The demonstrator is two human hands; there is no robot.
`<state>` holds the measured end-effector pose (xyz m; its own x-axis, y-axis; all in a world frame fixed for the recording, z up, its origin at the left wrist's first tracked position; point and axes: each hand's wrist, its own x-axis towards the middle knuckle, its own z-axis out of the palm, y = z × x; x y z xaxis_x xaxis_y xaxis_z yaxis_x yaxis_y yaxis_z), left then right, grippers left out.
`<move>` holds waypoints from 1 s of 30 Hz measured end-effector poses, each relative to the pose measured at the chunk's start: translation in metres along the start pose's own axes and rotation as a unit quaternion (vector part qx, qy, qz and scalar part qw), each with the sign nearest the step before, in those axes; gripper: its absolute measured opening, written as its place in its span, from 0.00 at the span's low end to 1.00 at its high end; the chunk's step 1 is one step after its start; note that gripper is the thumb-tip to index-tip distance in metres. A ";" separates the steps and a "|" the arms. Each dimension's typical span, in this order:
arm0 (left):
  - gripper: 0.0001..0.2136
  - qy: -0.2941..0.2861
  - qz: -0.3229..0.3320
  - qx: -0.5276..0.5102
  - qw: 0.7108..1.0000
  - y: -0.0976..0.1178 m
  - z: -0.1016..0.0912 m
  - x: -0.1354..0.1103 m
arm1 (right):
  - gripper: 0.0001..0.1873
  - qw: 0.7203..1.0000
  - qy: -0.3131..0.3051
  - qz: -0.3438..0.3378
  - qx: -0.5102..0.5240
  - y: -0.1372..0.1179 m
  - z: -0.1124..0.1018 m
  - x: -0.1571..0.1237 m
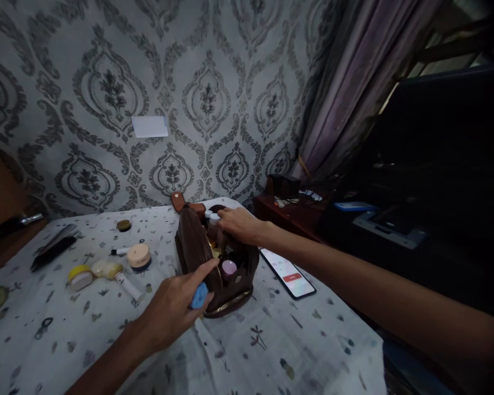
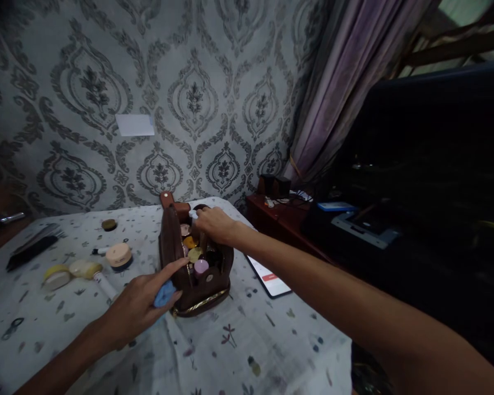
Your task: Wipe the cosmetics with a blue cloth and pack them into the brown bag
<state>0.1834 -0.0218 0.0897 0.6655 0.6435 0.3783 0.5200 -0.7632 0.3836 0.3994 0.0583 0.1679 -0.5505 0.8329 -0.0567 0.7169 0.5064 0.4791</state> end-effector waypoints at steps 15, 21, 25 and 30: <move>0.24 -0.009 -0.019 -0.029 0.999 0.000 0.003 -0.001 | 0.13 1.000 -0.009 -0.017 0.011 -0.002 0.003 -0.002; 0.25 -0.020 -0.029 -0.025 0.999 -0.001 0.003 0.000 | 0.11 0.999 -0.008 -0.027 0.017 0.001 0.002 0.001; 0.25 -0.026 -0.038 -0.025 0.999 -0.003 0.005 0.000 | 0.11 0.999 0.002 -0.026 0.025 0.003 0.006 0.001; 0.25 -0.030 -0.035 -0.025 0.999 -0.003 0.004 -0.001 | 0.11 0.999 0.010 -0.013 0.051 0.007 0.006 -0.005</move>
<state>0.1836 -0.0205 0.0849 0.6604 0.6889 0.2987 0.5397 -0.7121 0.4491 0.4097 0.0594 0.1662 -0.5770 0.8151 -0.0508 0.7412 0.5488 0.3867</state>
